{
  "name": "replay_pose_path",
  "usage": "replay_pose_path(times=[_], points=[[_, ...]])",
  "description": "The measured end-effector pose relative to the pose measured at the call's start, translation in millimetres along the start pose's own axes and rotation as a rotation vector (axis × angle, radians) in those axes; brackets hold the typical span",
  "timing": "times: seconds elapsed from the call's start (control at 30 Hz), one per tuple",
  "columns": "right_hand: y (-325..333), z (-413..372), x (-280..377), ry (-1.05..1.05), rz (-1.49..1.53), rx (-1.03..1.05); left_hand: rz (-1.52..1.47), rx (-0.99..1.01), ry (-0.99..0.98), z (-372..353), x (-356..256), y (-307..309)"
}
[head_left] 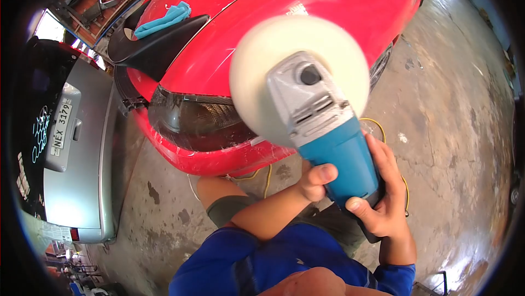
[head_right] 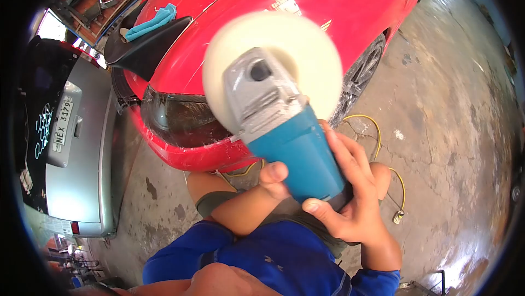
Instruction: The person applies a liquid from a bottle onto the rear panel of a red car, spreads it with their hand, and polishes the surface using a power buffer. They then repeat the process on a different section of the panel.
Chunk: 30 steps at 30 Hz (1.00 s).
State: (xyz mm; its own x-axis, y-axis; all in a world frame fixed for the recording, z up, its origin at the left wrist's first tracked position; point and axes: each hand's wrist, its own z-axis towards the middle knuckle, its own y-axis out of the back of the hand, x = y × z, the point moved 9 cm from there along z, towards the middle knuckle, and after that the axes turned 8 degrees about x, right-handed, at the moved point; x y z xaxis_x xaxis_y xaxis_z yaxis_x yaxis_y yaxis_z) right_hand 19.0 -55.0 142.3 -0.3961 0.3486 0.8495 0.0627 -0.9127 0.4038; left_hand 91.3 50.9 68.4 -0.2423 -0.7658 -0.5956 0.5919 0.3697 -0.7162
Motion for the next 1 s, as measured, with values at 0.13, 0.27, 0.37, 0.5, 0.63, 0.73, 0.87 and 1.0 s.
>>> replay_pose_path(times=[0.13, 0.27, 0.37, 0.5, 0.63, 0.73, 0.87, 1.0], points=[[26, -15, -26, -0.069, 0.082, -0.12, 0.009, 0.058, 0.054, 24, 28, -9], [47, -32, -52, -0.157, 0.175, -0.242, 0.047, 0.052, 0.081, 43, 53, -14], [61, -44, -73, -0.186, 0.166, -0.29, 0.042, 0.036, 0.121, 54, 78, -17], [81, -63, -106, -0.247, 0.2, -0.39, 0.134, 0.068, 0.162, 78, 111, -15], [87, -78, -132, -0.288, 0.256, -0.458, 0.172, 0.07, 0.286, 86, 145, -6], [83, -89, -151, -0.282, 0.344, -0.511, 0.157, 0.049, 0.332, 85, 161, -1], [72, -91, -143, -0.247, 0.334, -0.465, 0.17, 0.044, 0.278, 75, 142, -4], [54, -75, -106, -0.206, 0.234, -0.396, 0.12, 0.074, 0.213, 58, 99, -10]])
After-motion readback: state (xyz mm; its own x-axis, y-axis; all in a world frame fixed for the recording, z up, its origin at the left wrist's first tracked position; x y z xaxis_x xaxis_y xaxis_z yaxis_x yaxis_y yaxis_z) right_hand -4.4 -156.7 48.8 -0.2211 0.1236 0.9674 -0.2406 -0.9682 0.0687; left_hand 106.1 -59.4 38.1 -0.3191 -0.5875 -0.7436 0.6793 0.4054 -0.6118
